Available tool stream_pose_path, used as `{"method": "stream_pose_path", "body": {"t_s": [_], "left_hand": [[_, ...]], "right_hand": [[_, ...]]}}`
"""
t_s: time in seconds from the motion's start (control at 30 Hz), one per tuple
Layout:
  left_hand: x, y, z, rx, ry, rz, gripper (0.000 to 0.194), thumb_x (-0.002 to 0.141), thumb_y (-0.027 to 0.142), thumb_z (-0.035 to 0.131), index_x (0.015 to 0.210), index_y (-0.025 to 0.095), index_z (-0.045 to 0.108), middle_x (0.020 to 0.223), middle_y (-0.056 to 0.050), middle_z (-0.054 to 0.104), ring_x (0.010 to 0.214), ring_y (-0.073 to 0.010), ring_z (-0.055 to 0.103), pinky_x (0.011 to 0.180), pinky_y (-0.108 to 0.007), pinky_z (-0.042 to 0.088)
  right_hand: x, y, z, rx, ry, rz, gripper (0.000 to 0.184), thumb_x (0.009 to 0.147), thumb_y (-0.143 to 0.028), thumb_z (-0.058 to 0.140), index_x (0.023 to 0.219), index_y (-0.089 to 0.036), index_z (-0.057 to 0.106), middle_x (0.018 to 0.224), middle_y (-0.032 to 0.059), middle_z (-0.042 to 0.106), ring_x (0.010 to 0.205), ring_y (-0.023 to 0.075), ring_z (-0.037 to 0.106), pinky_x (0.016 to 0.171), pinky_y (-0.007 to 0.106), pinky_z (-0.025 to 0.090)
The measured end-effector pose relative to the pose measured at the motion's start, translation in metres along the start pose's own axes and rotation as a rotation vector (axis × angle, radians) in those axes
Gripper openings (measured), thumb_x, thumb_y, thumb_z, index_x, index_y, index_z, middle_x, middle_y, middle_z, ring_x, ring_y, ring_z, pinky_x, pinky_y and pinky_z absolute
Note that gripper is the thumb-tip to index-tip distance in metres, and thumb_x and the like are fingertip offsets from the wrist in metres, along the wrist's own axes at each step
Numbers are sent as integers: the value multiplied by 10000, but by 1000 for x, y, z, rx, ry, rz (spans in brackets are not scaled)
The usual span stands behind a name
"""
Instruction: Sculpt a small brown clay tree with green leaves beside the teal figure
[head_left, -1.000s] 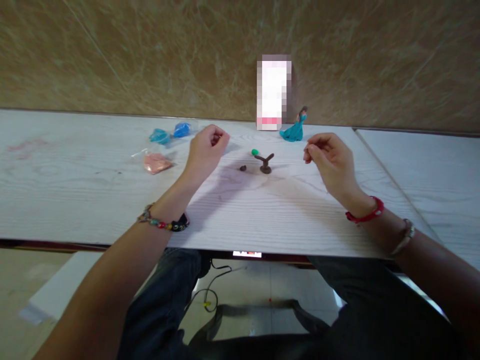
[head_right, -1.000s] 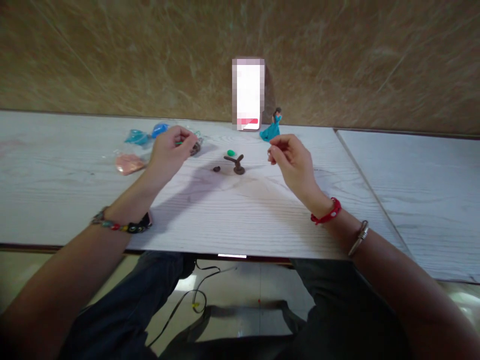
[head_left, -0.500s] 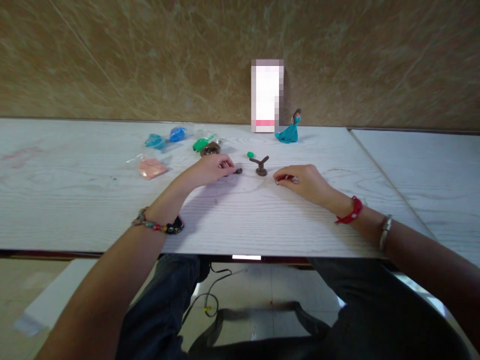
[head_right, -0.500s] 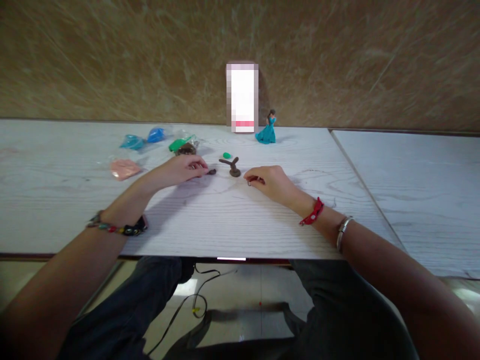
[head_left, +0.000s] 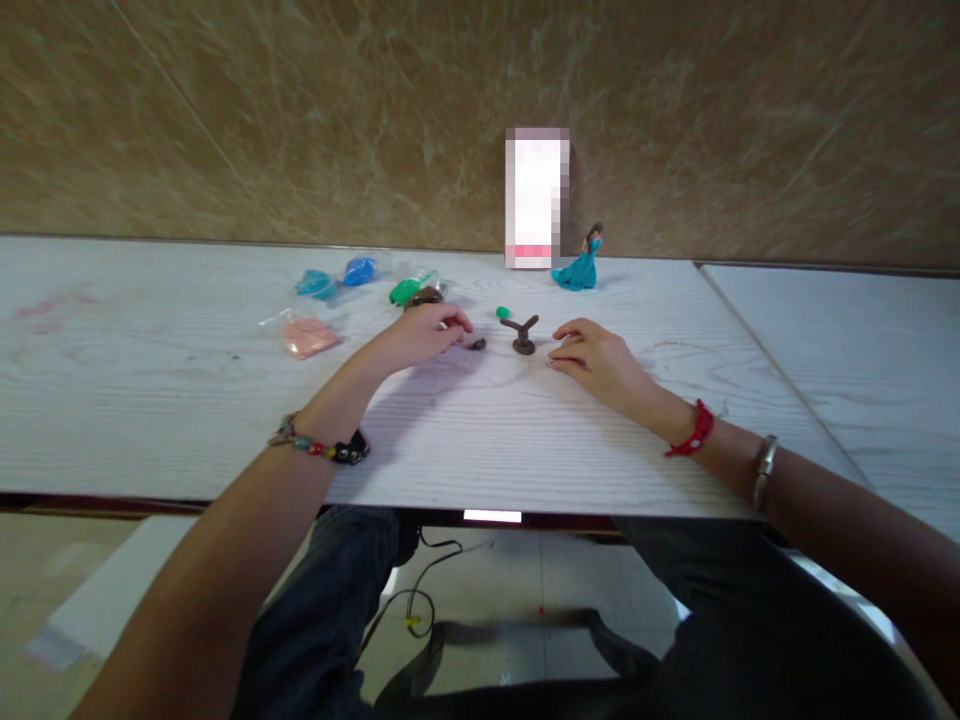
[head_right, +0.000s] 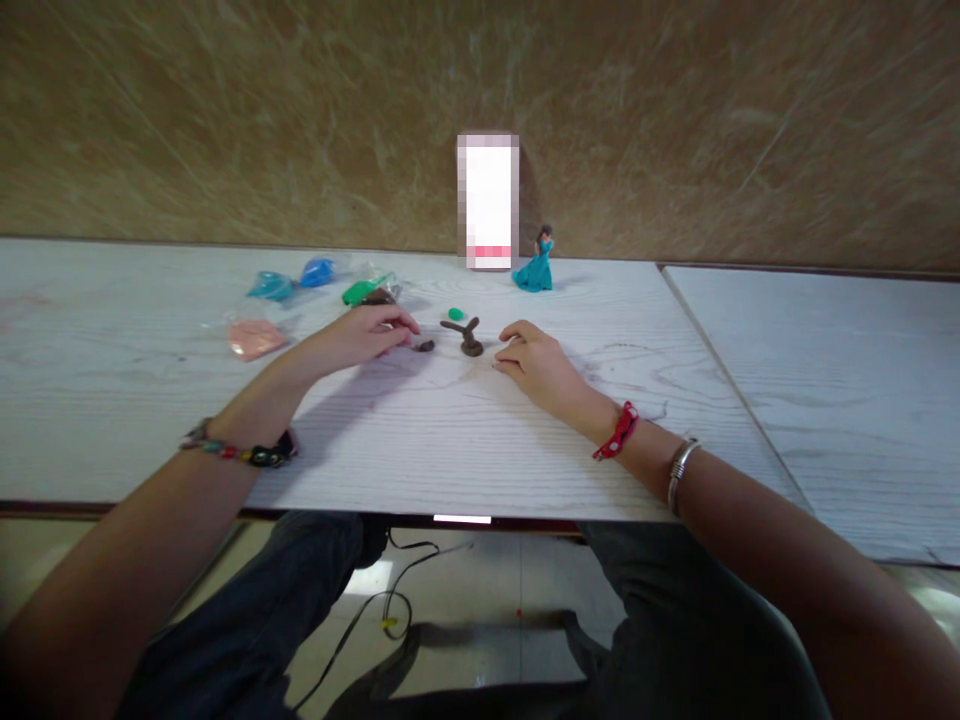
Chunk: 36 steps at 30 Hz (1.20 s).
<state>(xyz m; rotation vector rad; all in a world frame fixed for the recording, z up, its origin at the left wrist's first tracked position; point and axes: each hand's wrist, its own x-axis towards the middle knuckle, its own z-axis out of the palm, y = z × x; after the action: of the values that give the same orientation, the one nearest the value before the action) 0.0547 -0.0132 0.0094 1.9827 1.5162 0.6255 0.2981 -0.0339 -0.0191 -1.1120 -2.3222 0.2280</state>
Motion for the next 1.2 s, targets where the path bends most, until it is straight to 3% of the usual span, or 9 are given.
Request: {"method": "stream_pose_path", "body": {"t_s": [0.17, 0.33, 0.5, 0.63, 0.73, 0.97, 1.2], "left_hand": [[0, -2, -3, -4, 43, -7, 117, 713, 221, 501, 703, 148, 592, 595, -11, 564, 493, -101, 461, 459, -215, 306], [0, -1, -3, 26, 55, 32, 139, 715, 242, 514, 659, 145, 595, 552, 3, 538, 504, -99, 446, 495, -220, 316], [0, 1, -2, 81, 5, 43, 191, 714, 288, 507, 695, 126, 608, 652, -22, 590, 569, -112, 481, 531, -225, 340], [1, 0, -1, 114, -36, 57, 229, 735, 301, 482, 733, 113, 612, 691, -33, 604, 596, -112, 491, 571, -230, 357], [1, -1, 1, 110, -60, 52, 219, 738, 290, 485, 743, 112, 613, 671, -26, 598, 576, -104, 479, 548, -223, 346], [4, -6, 1, 84, -35, 42, 189, 733, 268, 509, 723, 107, 609, 623, -11, 574, 537, -84, 446, 524, -211, 331], [3, -6, -2, 128, -37, 62, 199, 739, 272, 495, 719, 109, 608, 616, -5, 557, 537, -89, 442, 522, -217, 323]], "right_hand": [[1, -4, -3, 31, -37, -18, 143, 771, -131, 529, 710, -166, 654, 767, 50, 646, 745, 159, 591, 704, 294, 467], [1, -11, -5, 185, -40, 104, 74, 748, -167, 555, 781, -161, 622, 715, 18, 654, 631, 117, 578, 592, 234, 447], [1, -8, -5, 288, -20, 135, 181, 768, -191, 528, 920, -176, 626, 777, 11, 671, 655, 110, 592, 605, 227, 444], [0, -7, -8, 235, -98, 85, 143, 793, -226, 514, 771, -163, 640, 682, 1, 653, 614, 100, 581, 602, 218, 421], [0, -10, -10, 110, -135, 21, 250, 828, -251, 468, 657, -147, 619, 577, 5, 606, 554, 102, 550, 564, 228, 394], [1, -4, -5, 6, -64, -116, 185, 815, -176, 484, 825, -165, 669, 834, 50, 669, 783, 154, 586, 708, 272, 446], [-19, -3, 0, -304, -157, -196, 313, 869, -247, 391, 1065, -127, 604, 1090, 126, 591, 990, 234, 515, 783, 370, 428]]}}
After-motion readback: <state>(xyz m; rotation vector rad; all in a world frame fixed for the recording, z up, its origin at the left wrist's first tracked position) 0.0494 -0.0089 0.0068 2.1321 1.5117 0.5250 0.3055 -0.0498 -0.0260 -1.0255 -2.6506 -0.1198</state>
